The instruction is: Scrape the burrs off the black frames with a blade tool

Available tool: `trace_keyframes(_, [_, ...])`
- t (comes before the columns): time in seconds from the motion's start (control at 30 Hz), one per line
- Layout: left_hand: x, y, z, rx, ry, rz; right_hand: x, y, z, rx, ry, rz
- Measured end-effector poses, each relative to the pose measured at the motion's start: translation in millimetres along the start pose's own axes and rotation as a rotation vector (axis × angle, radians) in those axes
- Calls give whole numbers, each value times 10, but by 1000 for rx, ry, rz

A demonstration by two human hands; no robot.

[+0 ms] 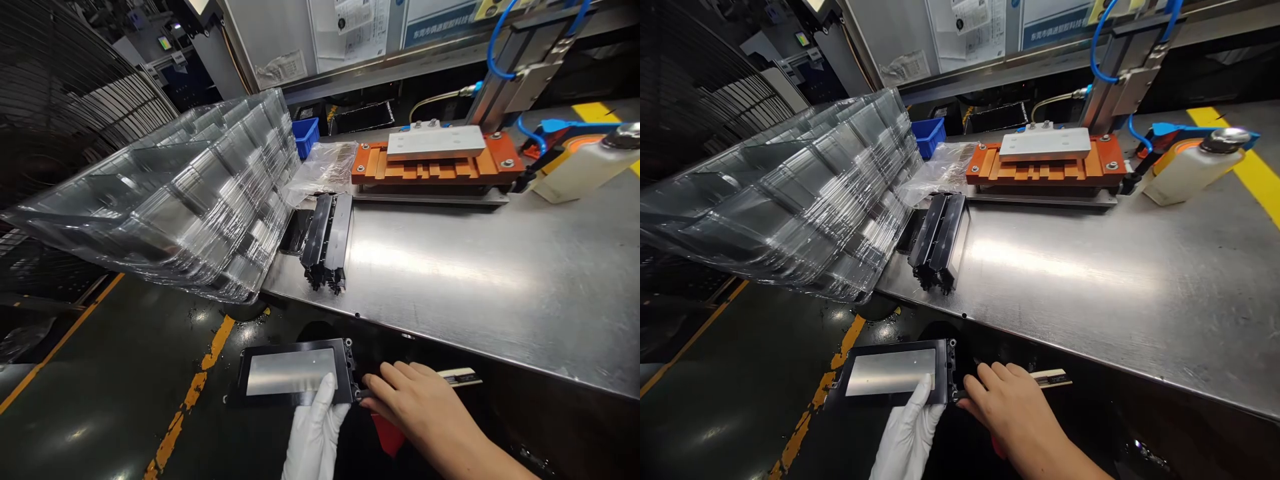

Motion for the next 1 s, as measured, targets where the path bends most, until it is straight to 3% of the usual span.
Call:
trace_keyframes(0.17, [17, 51, -17, 28, -122, -117, 15, 11, -26, 22, -1, -32])
trace_keyframes(0.63, [159, 62, -135, 5, -360, -214, 26, 61, -54, 104, -20, -153])
trace_keyframes(0.87, [99, 75, -95, -61, -345, -196, -4, 85, -63, 160, -33, -48])
trace_keyframes(1.0, [-4, 97, -34, -25, -178, -114, -4, 96, -54, 143, 17, -25])
Point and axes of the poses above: each hand's wrist, its own x-axis towards the middle knuckle, its own z-axis out of the palm, y = z × x, the point moved 2 cm from there along x, towards the middle knuckle, and after that the axes turned 15 degrees about z, right-handed, at the moved point
